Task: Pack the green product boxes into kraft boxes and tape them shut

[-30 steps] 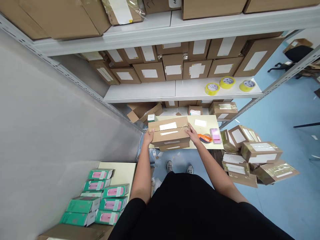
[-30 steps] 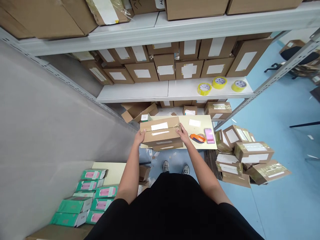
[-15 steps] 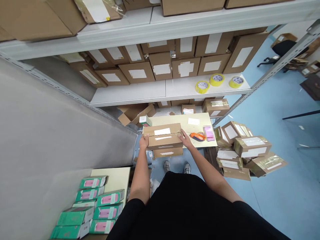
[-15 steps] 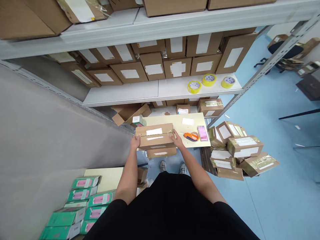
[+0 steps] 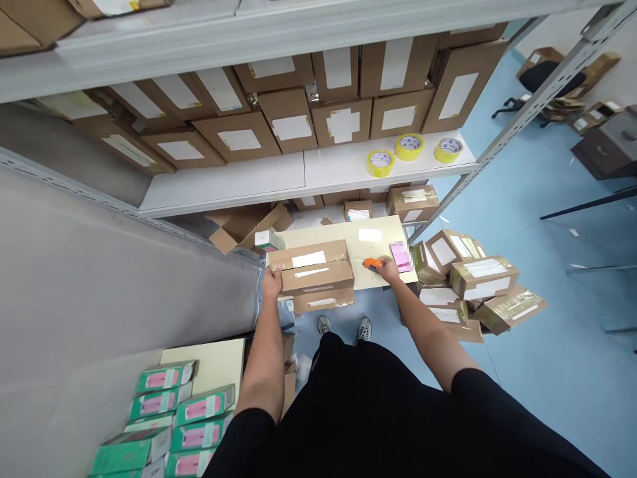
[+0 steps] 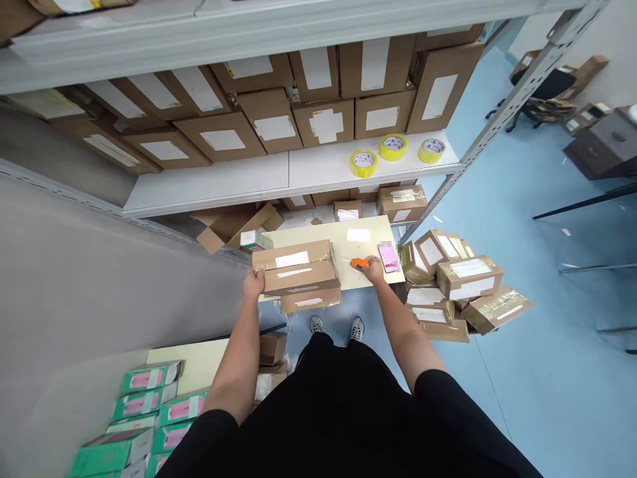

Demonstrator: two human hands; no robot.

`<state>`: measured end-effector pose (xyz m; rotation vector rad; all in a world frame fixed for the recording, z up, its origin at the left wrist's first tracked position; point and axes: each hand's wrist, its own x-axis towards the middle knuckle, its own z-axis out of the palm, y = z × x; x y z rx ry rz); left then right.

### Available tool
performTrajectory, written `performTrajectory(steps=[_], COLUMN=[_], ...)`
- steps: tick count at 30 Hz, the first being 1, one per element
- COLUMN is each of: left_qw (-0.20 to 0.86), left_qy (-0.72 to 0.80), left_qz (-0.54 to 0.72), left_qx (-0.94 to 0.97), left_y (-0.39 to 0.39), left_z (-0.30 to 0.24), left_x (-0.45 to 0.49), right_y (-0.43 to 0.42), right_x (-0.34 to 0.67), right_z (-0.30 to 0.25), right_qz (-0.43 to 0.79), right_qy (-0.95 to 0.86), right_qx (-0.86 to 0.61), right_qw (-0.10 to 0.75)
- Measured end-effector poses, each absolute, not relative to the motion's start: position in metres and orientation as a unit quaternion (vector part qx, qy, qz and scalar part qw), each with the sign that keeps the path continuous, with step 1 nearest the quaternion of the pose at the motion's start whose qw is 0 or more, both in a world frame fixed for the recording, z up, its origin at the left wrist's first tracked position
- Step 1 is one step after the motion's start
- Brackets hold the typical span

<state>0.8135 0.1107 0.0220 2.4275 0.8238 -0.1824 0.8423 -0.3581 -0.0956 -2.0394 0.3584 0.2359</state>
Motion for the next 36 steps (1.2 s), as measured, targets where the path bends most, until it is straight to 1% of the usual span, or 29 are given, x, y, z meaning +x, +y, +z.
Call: performTrajectory(steps=[6, 11, 15, 18, 20, 23, 25, 28, 30, 32, 34, 36], left_qw=[0.288, 0.278, 0.262, 0.239, 0.23, 0.228, 0.229, 0.23, 0.233, 0.238, 0.241, 0.24], left_qy=[0.287, 0.278, 0.268, 0.27, 0.27, 0.26, 0.246, 0.227, 0.22, 0.225, 0.241, 0.257], left_qz=[-0.059, -0.068, -0.073, -0.082, -0.088, -0.096, -0.096, -0.082, -0.07, -0.062, -0.057, -0.054], left_qx=[0.912, 0.917, 0.924, 0.929, 0.931, 0.933, 0.937, 0.943, 0.945, 0.943, 0.938, 0.934], left_y=[0.089, 0.086, 0.084, 0.079, 0.074, 0.062, 0.055, 0.048, 0.047, 0.046, 0.047, 0.047], left_z=[0.025, 0.025, 0.025, 0.028, 0.03, 0.032, 0.032, 0.031, 0.029, 0.028, 0.028, 0.028], left_x=[0.82, 0.822, 0.822, 0.824, 0.826, 0.834, 0.84, 0.846, 0.848, 0.848, 0.847, 0.846], right_y=[-0.365, -0.352, -0.343, -0.346, -0.351, -0.359, -0.359, -0.341, -0.316, -0.285, -0.255, -0.233], right_x=[0.833, 0.839, 0.838, 0.832, 0.828, 0.824, 0.823, 0.82, 0.818, 0.817, 0.817, 0.817], right_z=[-0.125, -0.135, -0.129, -0.119, -0.108, -0.083, -0.057, -0.008, 0.022, 0.044, 0.054, 0.053], right_qz=[0.181, 0.182, 0.19, 0.172, 0.133, 0.045, -0.006, -0.051, -0.052, -0.04, -0.016, 0.009], right_qy=[0.165, 0.196, 0.204, 0.199, 0.194, 0.159, 0.125, 0.079, 0.033, -0.01, -0.038, -0.043], right_qx=[-0.849, -0.87, -0.872, -0.88, -0.879, -0.86, -0.836, -0.787, -0.744, -0.71, -0.706, -0.734], right_qw=[0.468, 0.414, 0.402, 0.395, 0.415, 0.483, 0.535, 0.61, 0.665, 0.703, 0.707, 0.678])
